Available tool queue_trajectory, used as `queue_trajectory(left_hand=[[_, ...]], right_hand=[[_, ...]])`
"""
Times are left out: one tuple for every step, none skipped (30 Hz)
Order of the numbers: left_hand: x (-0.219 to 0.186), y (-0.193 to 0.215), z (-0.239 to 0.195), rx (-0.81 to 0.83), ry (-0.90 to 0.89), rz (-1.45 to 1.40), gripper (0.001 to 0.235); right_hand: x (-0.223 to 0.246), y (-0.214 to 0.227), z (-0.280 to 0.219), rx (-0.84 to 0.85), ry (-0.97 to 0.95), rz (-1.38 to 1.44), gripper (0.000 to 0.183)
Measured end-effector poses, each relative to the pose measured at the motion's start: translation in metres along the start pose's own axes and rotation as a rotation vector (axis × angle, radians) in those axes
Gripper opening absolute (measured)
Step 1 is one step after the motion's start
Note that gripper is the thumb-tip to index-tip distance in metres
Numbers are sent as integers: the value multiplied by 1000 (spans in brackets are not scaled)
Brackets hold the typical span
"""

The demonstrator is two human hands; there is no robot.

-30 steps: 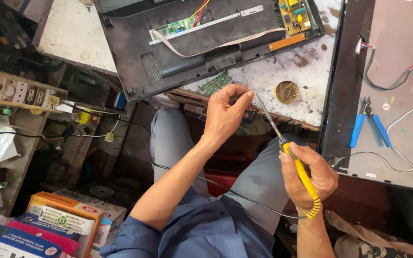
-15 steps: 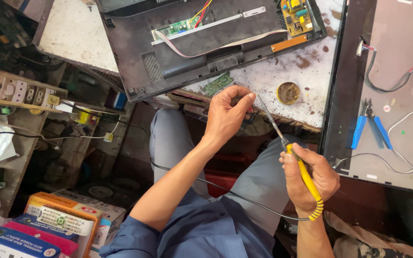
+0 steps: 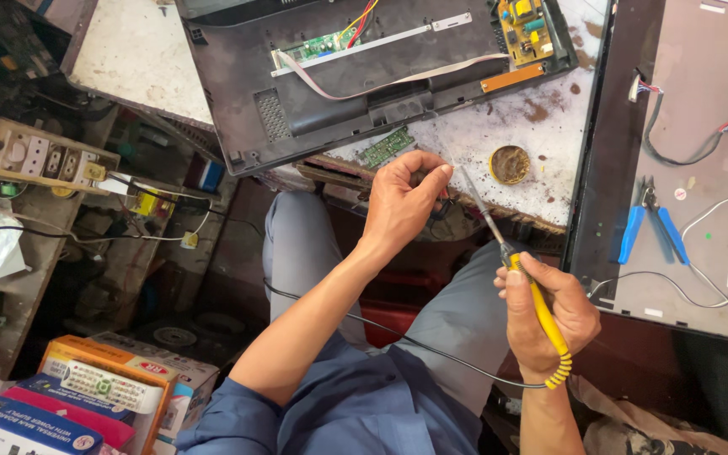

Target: The person strips and twists small wires, applies solder with a soldering iron, and secures connections with electrical tape. They handle a red wire and a black wire, using pliers and a soldering iron to join them, then wrap the joint with red tape.

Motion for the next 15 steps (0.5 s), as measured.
queue_trajectory(left_hand=[[0, 0, 0, -1, 0, 2, 16], [0, 0, 0, -2, 1, 3, 16], [-1, 0, 0, 0, -3, -4, 16], [-1, 0, 0, 2, -7, -11, 16], [-2, 0, 0, 3, -11, -17, 17], [-1, 0, 0, 2, -4, -15, 17], [0, 0, 0, 2, 3, -13, 16], [1, 0, 0, 0, 9, -11, 16], [0, 0, 0, 2, 3, -15, 17], [0, 0, 0, 3, -3, -18, 17], [-1, -1, 0, 5, -9, -22, 17], [0, -1, 0, 4, -7, -18, 17], [0, -1, 0, 2, -4, -14, 17], [0, -1, 0, 1, -1, -11, 17], [0, -1, 0, 2, 2, -11, 17]], right_hand=[[-1, 1, 0, -8, -6, 7, 19], [-2, 3, -1, -17, -15, 14, 19], [-3, 4, -1, -25, -25, 20, 19], [-4, 4, -2, -33, -34, 27, 20], [-3, 4, -2, -26, -28, 24, 19], [-3, 3, -3, -20, -23, 20, 19], [-2, 2, -3, -13, -18, 15, 19], [-2, 1, -3, -7, -13, 21, 18], [-1, 0, -3, -1, -8, 27, 18], [-1, -1, -2, 4, -3, 33, 18], [-1, -2, -2, 4, -6, 25, 18], [-1, -2, -2, 5, -8, 17, 18], [-1, -2, -2, 6, -11, 9, 18], [0, -3, -2, 7, -8, 8, 18], [0, -3, -2, 8, -5, 7, 18]])
Point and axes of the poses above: each hand's wrist, its own z-axis towards the middle knuckle, its own y-axis out of the back of the hand, x = y × z, the point moved 9 cm from there along z, towards the middle knuckle, and after that the axes turned 3 degrees about -y, right-handed, at the moved point
